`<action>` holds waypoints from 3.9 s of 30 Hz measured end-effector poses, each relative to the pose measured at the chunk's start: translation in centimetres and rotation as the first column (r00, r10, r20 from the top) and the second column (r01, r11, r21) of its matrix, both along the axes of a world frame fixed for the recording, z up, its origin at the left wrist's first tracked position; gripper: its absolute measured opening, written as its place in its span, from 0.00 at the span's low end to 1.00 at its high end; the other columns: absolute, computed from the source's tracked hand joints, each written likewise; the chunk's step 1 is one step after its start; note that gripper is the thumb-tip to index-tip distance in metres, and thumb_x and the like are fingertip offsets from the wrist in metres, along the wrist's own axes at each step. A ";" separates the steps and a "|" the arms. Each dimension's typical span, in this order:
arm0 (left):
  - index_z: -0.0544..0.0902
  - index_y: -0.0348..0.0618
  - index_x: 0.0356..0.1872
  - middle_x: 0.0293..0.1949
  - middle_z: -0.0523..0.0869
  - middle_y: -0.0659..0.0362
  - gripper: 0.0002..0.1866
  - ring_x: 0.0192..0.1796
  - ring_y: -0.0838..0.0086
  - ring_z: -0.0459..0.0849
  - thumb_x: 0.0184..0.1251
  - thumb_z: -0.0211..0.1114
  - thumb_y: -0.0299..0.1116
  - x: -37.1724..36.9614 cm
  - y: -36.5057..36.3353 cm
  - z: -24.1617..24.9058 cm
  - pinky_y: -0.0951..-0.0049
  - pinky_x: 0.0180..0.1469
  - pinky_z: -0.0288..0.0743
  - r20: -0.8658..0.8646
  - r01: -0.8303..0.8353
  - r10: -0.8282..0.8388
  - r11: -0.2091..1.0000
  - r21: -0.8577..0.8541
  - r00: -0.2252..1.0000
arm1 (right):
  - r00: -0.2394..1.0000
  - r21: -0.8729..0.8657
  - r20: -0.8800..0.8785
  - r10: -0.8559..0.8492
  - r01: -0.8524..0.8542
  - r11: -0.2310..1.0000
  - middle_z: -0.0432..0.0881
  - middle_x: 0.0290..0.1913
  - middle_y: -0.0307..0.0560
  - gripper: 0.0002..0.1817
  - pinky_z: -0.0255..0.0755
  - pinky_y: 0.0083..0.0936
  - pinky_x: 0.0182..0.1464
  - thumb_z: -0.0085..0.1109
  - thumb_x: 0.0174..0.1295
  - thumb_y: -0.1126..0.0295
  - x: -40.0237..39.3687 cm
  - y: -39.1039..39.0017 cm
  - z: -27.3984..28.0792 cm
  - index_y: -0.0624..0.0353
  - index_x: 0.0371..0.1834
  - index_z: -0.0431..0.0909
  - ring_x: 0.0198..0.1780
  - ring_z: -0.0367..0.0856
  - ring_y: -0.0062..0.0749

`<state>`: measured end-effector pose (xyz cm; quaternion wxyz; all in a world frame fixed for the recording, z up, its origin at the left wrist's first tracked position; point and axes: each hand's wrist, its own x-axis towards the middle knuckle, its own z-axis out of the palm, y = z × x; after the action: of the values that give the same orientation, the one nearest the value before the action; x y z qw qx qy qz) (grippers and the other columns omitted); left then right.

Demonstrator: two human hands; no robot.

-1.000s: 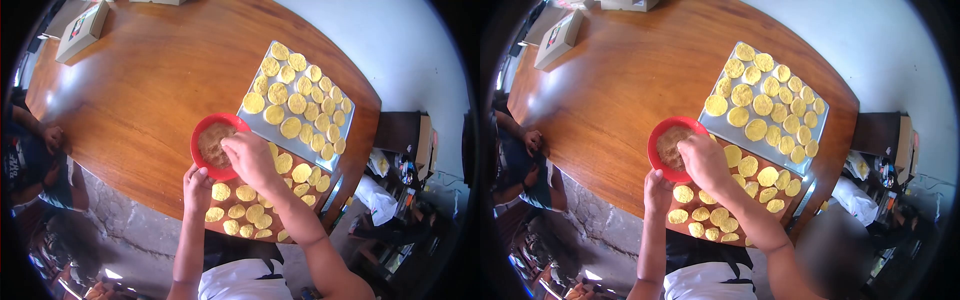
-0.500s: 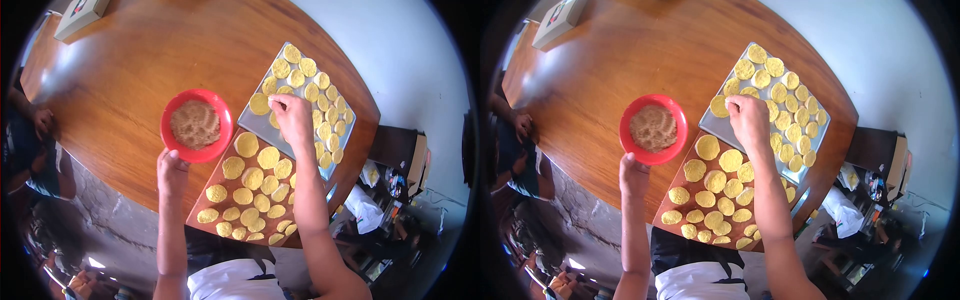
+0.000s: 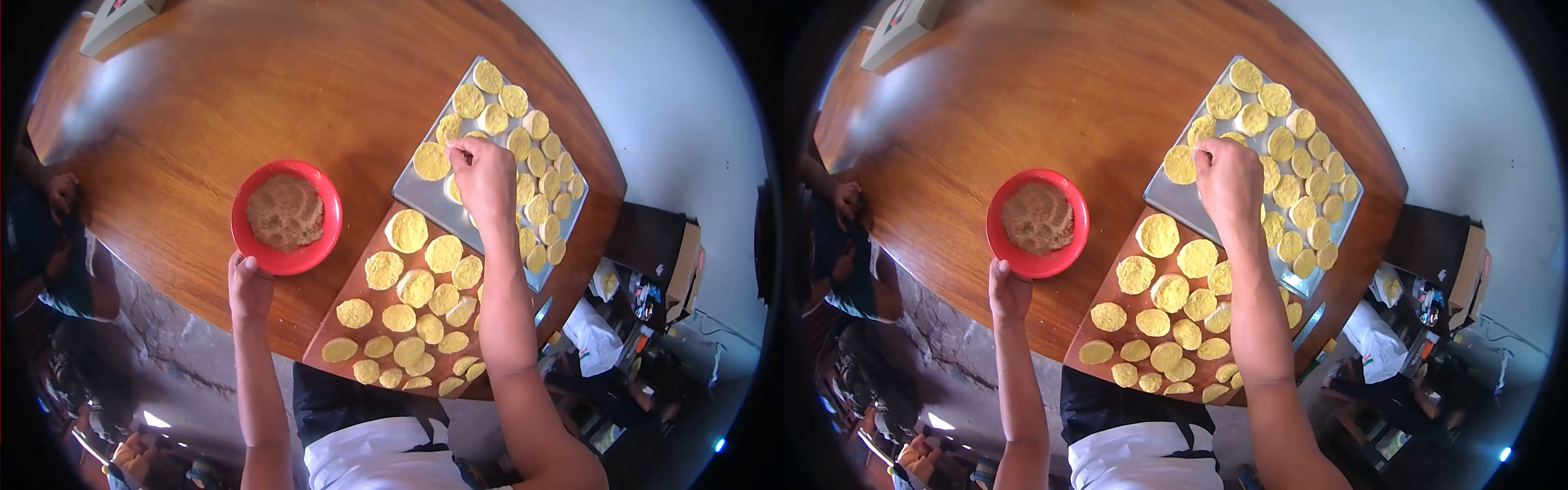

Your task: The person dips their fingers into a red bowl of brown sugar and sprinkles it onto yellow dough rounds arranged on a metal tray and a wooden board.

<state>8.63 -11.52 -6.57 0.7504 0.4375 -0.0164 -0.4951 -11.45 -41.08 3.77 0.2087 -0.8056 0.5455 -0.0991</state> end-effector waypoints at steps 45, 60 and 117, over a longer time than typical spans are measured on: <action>0.67 0.32 0.70 0.68 0.75 0.49 0.36 0.69 0.62 0.74 0.66 0.68 0.43 0.7 2.0 -2.2 0.58 0.74 0.65 -0.035 0.115 -0.118 0.991 -0.073 0.992 | 0.984 0.003 0.106 0.142 -0.143 0.990 0.88 0.41 0.53 0.09 0.77 0.38 0.50 0.67 0.60 0.74 -1.8 1.1 -3.3 0.60 0.44 0.88 0.43 0.85 0.46; 0.75 0.27 0.61 0.60 0.82 0.47 0.31 0.63 0.62 0.81 0.63 0.70 0.41 0.1 0.7 -0.8 0.58 0.70 0.71 -0.032 0.022 -0.023 0.999 -0.032 0.999 | 0.960 -0.302 -0.108 0.259 -0.280 0.911 0.79 0.51 0.51 0.17 0.75 0.37 0.55 0.63 0.60 0.75 -2.8 2.5 -5.1 0.61 0.53 0.85 0.51 0.77 0.46; 0.71 0.26 0.64 0.64 0.78 0.46 0.36 0.66 0.60 0.78 0.62 0.70 0.41 0.3 1.0 -0.9 0.58 0.72 0.69 -0.034 0.039 -0.039 0.999 0.006 0.999 | 0.957 -0.276 -0.088 0.278 -0.292 0.916 0.77 0.51 0.54 0.23 0.75 0.37 0.54 0.62 0.55 0.82 -1.0 3.7 -5.3 0.68 0.57 0.79 0.49 0.77 0.46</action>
<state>8.95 -10.54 -7.47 0.7394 0.4313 -0.0106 -0.5170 -12.42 -37.35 -1.54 0.0895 -0.9001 0.4072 -0.1264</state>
